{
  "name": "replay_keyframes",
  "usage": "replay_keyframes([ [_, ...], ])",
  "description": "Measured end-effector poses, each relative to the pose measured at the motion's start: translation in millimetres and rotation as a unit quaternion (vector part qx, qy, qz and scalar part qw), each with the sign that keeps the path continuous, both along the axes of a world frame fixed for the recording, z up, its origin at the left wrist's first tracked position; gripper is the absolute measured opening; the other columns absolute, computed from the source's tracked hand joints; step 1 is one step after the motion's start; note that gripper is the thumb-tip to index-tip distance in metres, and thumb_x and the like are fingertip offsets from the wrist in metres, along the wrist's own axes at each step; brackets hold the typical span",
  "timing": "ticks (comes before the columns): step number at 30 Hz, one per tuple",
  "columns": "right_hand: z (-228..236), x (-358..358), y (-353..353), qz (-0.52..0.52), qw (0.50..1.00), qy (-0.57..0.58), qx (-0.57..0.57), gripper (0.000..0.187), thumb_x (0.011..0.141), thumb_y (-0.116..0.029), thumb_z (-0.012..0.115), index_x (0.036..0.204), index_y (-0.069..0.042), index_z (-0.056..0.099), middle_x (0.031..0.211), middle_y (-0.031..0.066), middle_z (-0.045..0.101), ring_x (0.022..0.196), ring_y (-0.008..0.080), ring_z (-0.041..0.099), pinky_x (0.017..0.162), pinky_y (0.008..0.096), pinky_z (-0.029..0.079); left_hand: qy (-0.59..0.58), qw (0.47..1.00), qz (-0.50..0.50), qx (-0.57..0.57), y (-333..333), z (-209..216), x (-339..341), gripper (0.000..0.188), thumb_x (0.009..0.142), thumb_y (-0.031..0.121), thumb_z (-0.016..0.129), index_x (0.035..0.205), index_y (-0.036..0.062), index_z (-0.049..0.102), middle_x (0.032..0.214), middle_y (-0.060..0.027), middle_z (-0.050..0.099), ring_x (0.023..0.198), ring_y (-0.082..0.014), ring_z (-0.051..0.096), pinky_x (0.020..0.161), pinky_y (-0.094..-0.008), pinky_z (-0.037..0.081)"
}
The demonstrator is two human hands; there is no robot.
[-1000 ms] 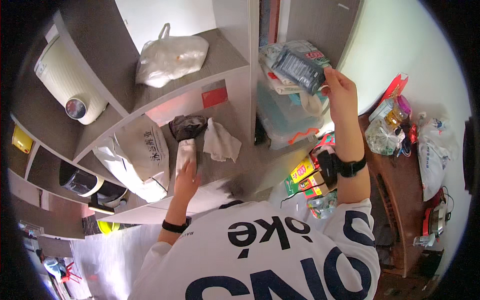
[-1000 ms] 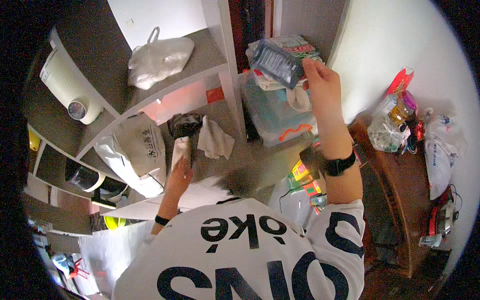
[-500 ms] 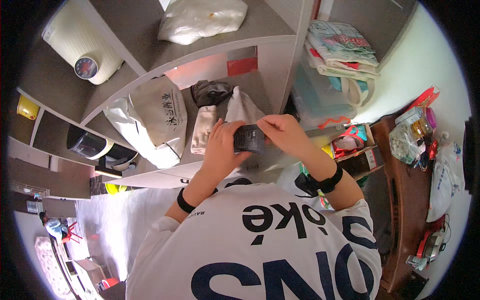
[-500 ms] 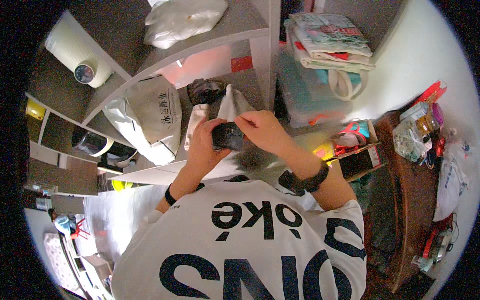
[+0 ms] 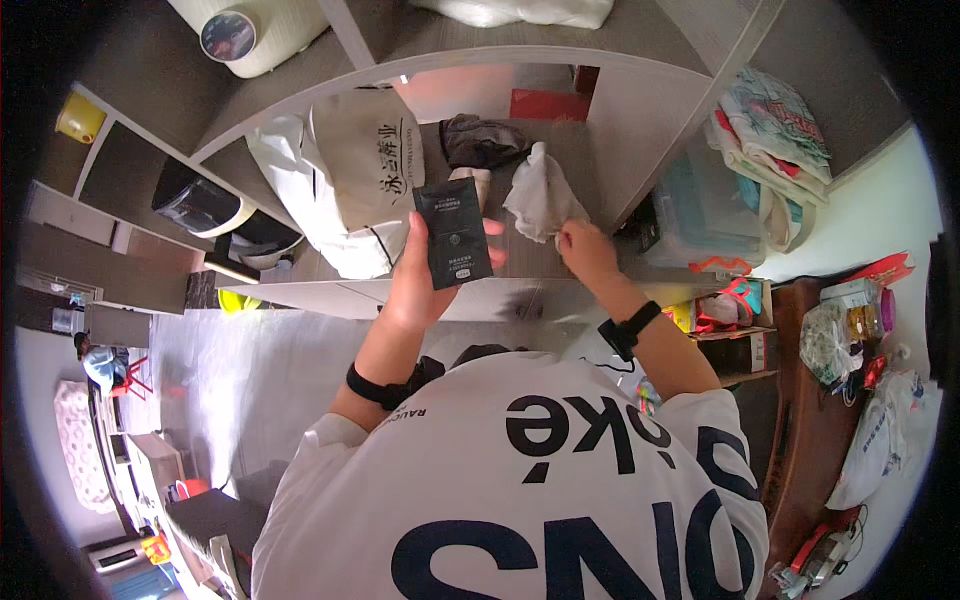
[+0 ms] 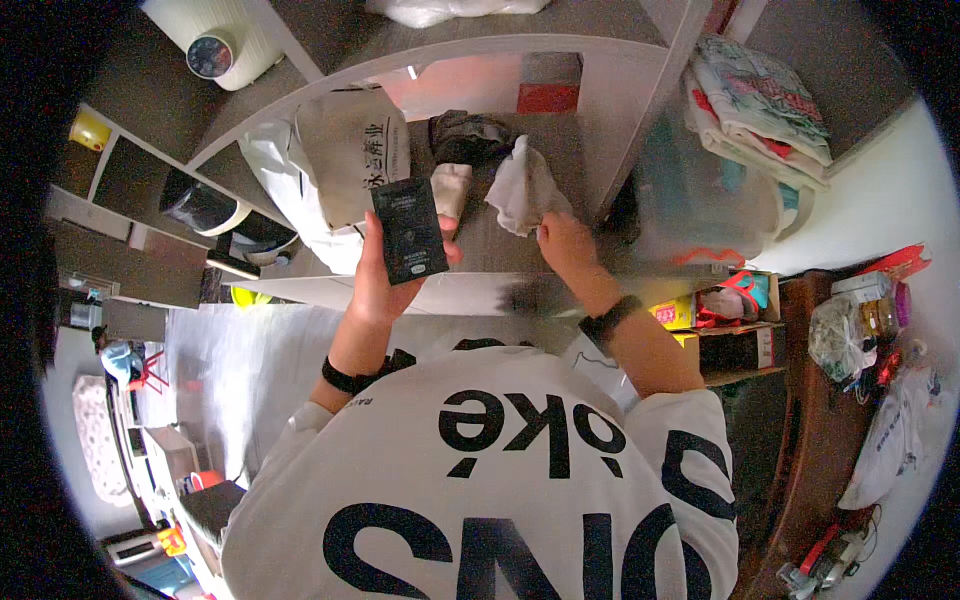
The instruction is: The person picks up a small cloth from a shelf, folds it into a square, and places it back. Then, the person picks up a folded plastic bag, unfolds it completely to show its printed pattern, and begins folding it into a smaller rectangular shape by hand.
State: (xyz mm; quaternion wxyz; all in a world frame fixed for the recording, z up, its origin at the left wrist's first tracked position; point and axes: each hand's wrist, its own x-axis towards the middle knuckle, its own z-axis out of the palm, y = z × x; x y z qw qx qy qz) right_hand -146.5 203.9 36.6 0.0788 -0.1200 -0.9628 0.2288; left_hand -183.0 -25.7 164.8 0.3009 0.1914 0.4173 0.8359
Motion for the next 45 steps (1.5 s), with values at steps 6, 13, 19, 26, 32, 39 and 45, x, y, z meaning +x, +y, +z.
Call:
replay_keyframes([
  [6,35.1,-2.5,2.5,0.009,0.997,0.042,-0.057,0.02,0.076,-0.022,0.054,0.083,-0.002,0.053,0.085,0.0133,0.055,0.075,0.03,0.054,0.065,0.0379,0.044,-0.01,1.0,-0.018,-0.008,-3.8,-12.5,-6.7,0.057,0.086,0.053,0.021,0.115,0.0065,0.038,0.099,-0.0141,0.055,0.081,-0.0239,0.058,0.074,-0.0361,0.046],
  [13,-0.3,-10.6,-11.0,-0.019,0.999,0.005,0.029,0.021,0.075,-0.021,0.056,0.082,-0.001,0.051,0.084,0.0139,0.056,0.073,0.0305,0.054,0.063,0.0373,0.043,0.113,0.968,0.01,-0.223,1.2,-100.6,-36.1,0.035,0.089,0.031,0.037,0.112,0.0046,0.038,0.093,-0.0102,0.057,0.081,-0.0182,0.056,0.07,-0.0274,0.044],
  [19,31.6,27.8,24.7,-0.033,0.973,0.148,-0.173,0.013,0.078,-0.013,0.054,0.083,-0.002,0.048,0.069,0.0119,0.054,0.062,0.0243,0.054,0.058,0.0326,0.043,0.264,0.88,0.126,-0.374,-5.1,-150.5,-50.5,0.028,0.088,0.019,0.042,0.111,0.0052,0.035,0.088,-0.0062,0.057,0.076,-0.015,0.051,0.07,-0.0286,0.041],
  [26,96.6,71.4,46.2,-0.083,0.944,0.234,-0.219,0.01,0.084,-0.013,0.048,0.087,-0.004,0.045,0.08,0.0064,0.053,0.071,0.0122,0.051,0.062,0.0263,0.041,0.217,0.908,0.098,-0.345,4.7,-142.5,-81.8,0.027,0.087,0.025,0.043,0.105,0.004,0.041,0.086,-0.0045,0.058,0.073,-0.0144,0.052,0.066,-0.0275,0.041],
  [32,176.8,96.8,37.0,-0.086,0.918,0.382,-0.066,0.008,0.085,-0.01,0.046,0.089,-0.003,0.045,0.083,0.0046,0.051,0.071,0.011,0.049,0.064,0.0232,0.041,0.177,0.915,-0.038,-0.36,20.4,-93.3,-46.0,0.028,0.086,0.025,0.045,0.103,0.0029,0.046,0.087,-0.004,0.057,0.079,-0.0125,0.05,0.07,-0.0264,0.04],
  [39,176.0,95.0,33.0,-0.066,0.936,0.341,-0.051,0.007,0.085,-0.009,0.046,0.085,-0.003,0.046,0.079,0.0046,0.049,0.068,0.0116,0.047,0.062,0.0232,0.04,0.27,0.852,-0.088,-0.44,36.0,-126.7,-45.3,0.026,0.083,0.024,0.05,0.101,0.0049,0.049,0.082,-0.008,0.055,0.077,-0.018,0.05,0.069,-0.0295,0.041],
  [45,107.3,83.6,36.5,-0.102,0.943,0.238,-0.208,0.009,0.085,-0.013,0.047,0.085,-0.005,0.045,0.072,0.001,0.045,0.063,0.0088,0.041,0.057,0.0226,0.036,0.563,0.654,0.185,-0.47,48.8,-125.5,-42.2,0.029,0.073,0.018,0.057,0.099,0.0088,0.051,0.083,-0.0116,0.053,0.09,-0.0298,0.049,0.077,-0.036,0.042],
])
